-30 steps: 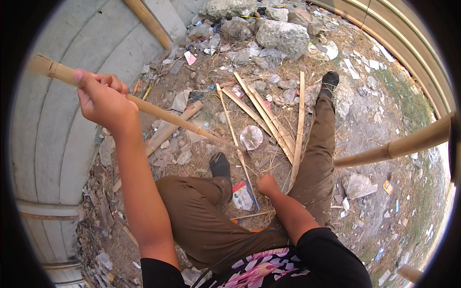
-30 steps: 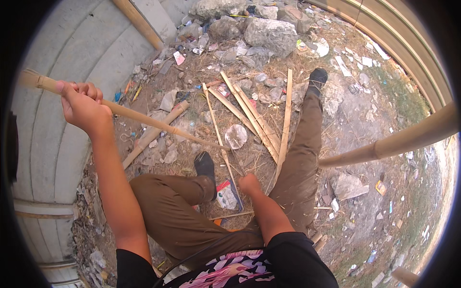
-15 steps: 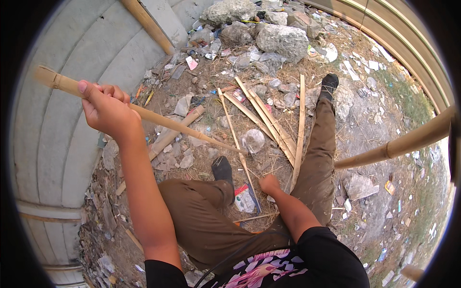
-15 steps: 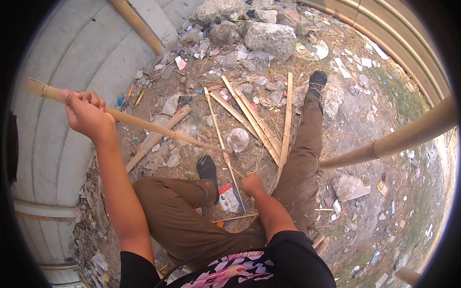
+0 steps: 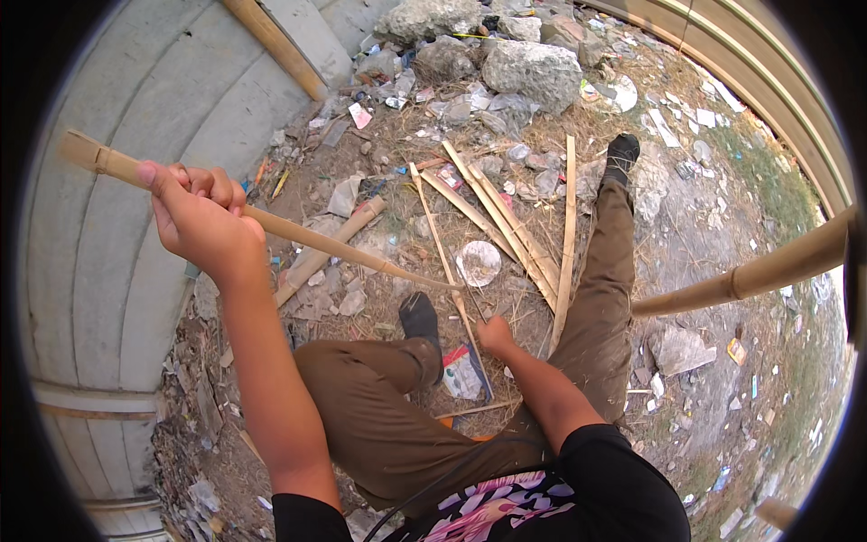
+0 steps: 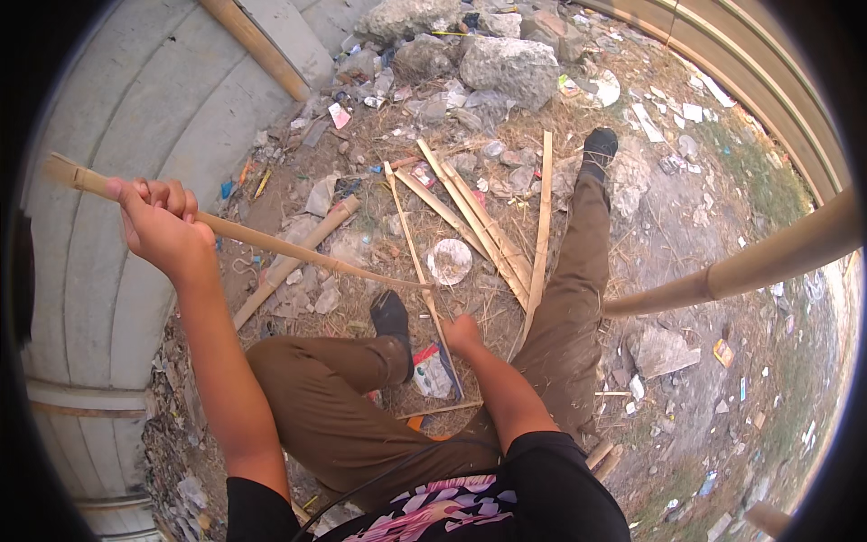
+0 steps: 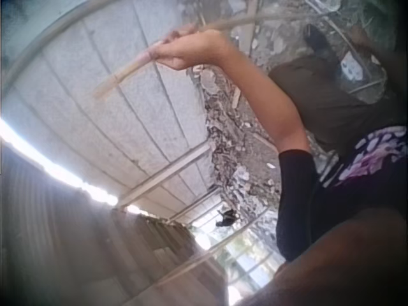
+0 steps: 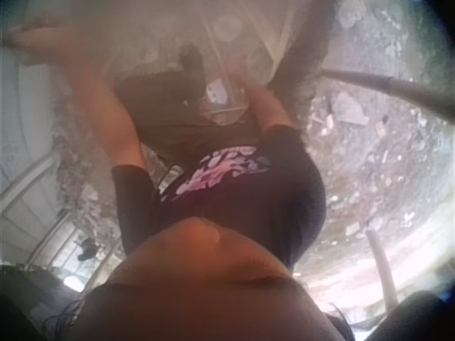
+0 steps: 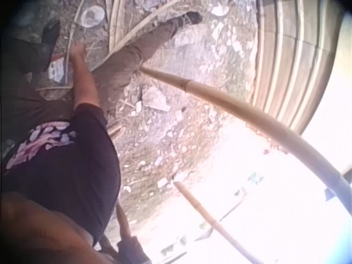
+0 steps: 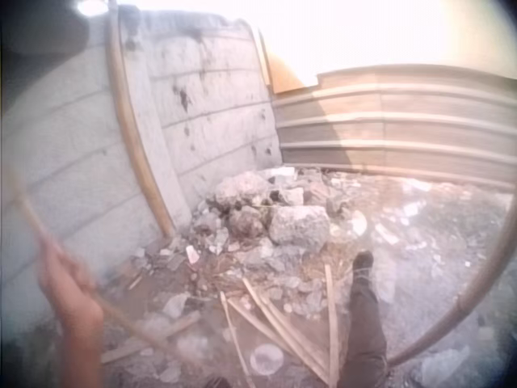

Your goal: The person sits on the ground and uses a red utility knife to shave and split a long bamboo stick. They then switch to a black knife to continue shaving the bamboo, creating thin strips.

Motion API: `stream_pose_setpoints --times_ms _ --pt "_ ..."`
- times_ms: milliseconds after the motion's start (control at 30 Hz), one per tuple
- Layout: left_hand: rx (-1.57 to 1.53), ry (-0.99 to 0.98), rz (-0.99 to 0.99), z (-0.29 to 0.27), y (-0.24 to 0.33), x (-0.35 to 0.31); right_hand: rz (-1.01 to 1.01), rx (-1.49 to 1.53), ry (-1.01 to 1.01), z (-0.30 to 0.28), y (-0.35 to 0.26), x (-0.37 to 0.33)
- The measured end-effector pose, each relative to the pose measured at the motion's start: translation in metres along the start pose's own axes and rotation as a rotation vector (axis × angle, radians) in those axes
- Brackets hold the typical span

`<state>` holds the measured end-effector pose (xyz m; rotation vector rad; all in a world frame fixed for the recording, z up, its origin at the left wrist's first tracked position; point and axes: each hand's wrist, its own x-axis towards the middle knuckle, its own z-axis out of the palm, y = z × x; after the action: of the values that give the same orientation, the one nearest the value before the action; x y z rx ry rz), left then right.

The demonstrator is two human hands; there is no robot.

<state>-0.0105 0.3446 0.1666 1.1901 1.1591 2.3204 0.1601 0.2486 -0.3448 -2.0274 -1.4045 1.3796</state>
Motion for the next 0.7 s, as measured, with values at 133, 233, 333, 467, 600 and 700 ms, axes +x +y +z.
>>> stream_pose_setpoints --times_ms 133,233,333,467,600,700 --pt "0.039 0.030 0.043 0.001 0.000 -0.003 0.084 -0.095 -0.018 -0.007 0.005 -0.013" --pt "0.061 0.059 0.060 -0.001 0.000 -0.001 -0.042 0.005 0.042 -0.011 0.000 -0.012" --pt "0.062 0.073 0.072 -0.008 -0.001 0.003 -0.208 0.247 0.157 -0.019 -0.036 -0.021" --pt "0.054 0.048 0.041 -0.012 -0.005 0.004 -0.057 0.081 0.056 -0.008 -0.022 -0.012" --pt "0.057 0.074 0.046 -0.011 -0.002 0.002 0.033 -0.108 -0.024 -0.003 -0.002 -0.005" --pt "0.058 0.091 0.059 -0.008 -0.001 0.002 -0.060 -0.033 0.048 0.001 0.010 -0.002"
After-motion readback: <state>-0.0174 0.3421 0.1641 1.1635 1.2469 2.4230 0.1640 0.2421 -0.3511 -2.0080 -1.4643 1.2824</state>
